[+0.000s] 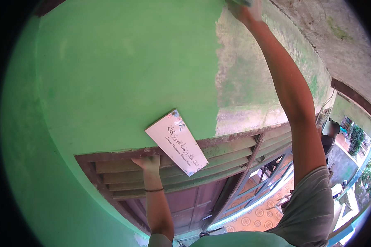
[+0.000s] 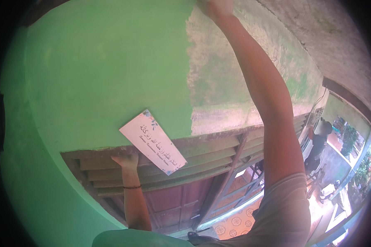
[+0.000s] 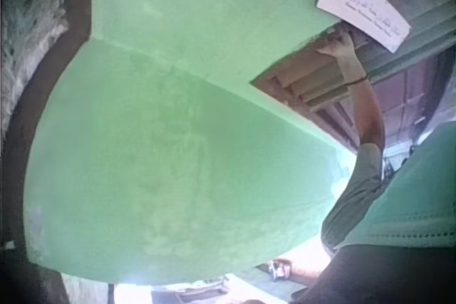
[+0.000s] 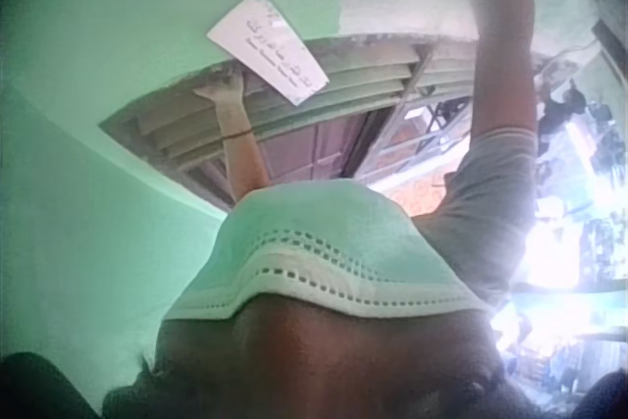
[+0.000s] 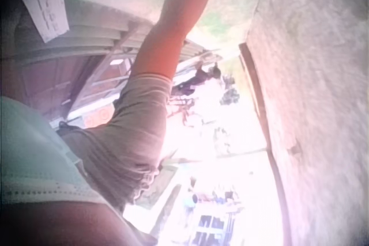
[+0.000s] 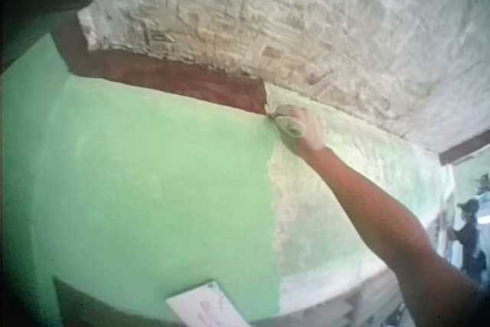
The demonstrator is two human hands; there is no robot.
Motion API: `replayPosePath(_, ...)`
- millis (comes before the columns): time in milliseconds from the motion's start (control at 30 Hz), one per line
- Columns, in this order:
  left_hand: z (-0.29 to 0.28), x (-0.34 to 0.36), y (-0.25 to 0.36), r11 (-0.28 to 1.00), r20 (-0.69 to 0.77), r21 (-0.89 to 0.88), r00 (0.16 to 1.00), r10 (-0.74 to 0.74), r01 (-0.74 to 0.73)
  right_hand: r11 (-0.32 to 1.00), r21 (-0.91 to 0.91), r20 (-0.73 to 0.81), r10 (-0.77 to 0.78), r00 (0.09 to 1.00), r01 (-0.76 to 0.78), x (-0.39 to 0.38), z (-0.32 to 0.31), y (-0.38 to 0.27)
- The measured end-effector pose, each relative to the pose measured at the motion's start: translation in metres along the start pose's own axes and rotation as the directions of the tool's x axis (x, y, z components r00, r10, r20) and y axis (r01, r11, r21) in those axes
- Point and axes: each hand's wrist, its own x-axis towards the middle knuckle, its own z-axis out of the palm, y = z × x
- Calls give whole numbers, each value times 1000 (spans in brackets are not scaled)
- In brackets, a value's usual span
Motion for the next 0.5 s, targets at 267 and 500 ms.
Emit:
replayPosePath(267,3,-1,1,1000,-8,-20,1000,-5,5,1000,17,-70,5,998,-4,-7,2,-7)
replayPosePath(500,-7,7,-2,999,16,-24,999,-28,29,972,67,-205,-206,957,223,-1,7,21)
